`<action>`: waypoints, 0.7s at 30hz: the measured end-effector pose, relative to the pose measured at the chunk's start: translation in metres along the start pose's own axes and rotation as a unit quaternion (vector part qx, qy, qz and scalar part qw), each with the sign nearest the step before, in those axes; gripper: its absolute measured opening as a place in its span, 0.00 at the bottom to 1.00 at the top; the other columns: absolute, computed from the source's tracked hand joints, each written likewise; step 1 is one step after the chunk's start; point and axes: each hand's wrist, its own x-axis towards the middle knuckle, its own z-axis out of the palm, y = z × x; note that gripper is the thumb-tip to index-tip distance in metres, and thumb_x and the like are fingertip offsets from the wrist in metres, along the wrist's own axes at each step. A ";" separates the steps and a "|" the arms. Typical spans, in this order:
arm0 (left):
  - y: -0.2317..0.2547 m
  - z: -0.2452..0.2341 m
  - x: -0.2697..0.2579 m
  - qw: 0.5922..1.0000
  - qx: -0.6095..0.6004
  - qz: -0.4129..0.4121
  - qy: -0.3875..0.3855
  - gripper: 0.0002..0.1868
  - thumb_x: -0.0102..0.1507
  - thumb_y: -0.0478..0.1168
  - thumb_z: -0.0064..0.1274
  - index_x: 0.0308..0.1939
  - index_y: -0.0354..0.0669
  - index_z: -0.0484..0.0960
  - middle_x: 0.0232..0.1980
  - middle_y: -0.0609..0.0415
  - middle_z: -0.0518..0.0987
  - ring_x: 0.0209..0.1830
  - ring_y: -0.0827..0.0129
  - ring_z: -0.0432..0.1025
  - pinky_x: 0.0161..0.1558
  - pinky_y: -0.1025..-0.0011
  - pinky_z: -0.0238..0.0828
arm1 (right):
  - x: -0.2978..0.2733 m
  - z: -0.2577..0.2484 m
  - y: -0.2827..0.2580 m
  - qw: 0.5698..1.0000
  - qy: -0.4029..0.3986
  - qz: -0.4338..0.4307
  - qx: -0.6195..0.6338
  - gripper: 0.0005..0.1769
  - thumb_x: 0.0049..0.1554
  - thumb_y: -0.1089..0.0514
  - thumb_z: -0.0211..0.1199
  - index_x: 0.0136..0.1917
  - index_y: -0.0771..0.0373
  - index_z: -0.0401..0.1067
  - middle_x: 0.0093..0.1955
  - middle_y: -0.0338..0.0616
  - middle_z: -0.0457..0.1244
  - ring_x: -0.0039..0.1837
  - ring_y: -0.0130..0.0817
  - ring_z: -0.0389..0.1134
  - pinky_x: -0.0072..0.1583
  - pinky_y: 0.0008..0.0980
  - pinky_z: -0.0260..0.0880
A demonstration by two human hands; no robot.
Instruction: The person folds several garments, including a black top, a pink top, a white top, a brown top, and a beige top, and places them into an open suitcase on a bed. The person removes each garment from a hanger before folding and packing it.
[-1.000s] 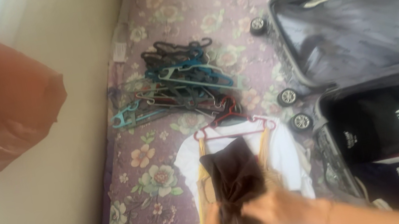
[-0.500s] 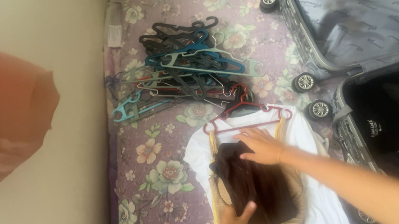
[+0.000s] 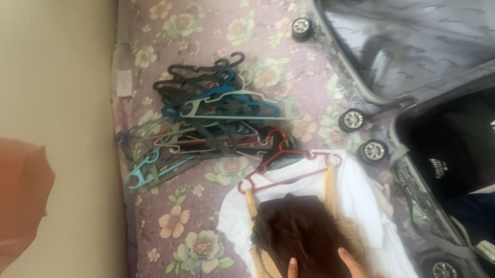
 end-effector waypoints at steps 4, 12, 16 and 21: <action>-0.006 0.015 0.001 0.990 -0.135 0.034 -0.004 0.37 0.64 0.55 0.53 0.69 0.31 0.70 0.67 0.41 0.78 0.66 0.57 0.73 0.66 0.65 0.69 | -0.017 -0.024 -0.012 0.888 -0.304 -0.346 0.005 0.57 0.45 0.46 0.77 0.77 0.65 0.49 0.79 0.53 0.49 0.78 0.46 0.54 0.72 0.45 0.56; 0.043 0.052 -0.079 0.979 -0.115 0.048 0.164 0.33 0.61 0.50 0.56 0.64 0.31 0.77 0.59 0.40 0.84 0.57 0.57 0.78 0.56 0.65 0.73 | 0.016 -0.008 -0.029 0.816 -0.371 0.270 0.352 0.29 0.58 0.56 0.61 0.71 0.69 0.65 0.70 0.55 0.64 0.68 0.48 0.67 0.71 0.47 0.64; 0.064 0.100 -0.123 0.915 -0.148 -0.082 0.366 0.48 0.54 0.58 0.71 0.65 0.26 0.69 0.61 0.38 0.79 0.57 0.54 0.76 0.55 0.62 0.74 | 0.025 -0.005 -0.026 0.830 -0.387 0.233 0.327 0.32 0.58 0.53 0.61 0.71 0.70 0.64 0.69 0.54 0.66 0.70 0.45 0.65 0.73 0.43 0.60; 0.069 0.146 -0.143 0.856 -0.494 -0.124 0.090 0.43 0.54 0.63 0.62 0.67 0.45 0.72 0.65 0.54 0.72 0.62 0.57 0.66 0.59 0.51 0.65 | 0.021 -0.013 -0.040 0.824 -0.385 0.324 0.260 0.33 0.60 0.42 0.60 0.65 0.72 0.62 0.60 0.65 0.61 0.62 0.53 0.62 0.67 0.47 0.60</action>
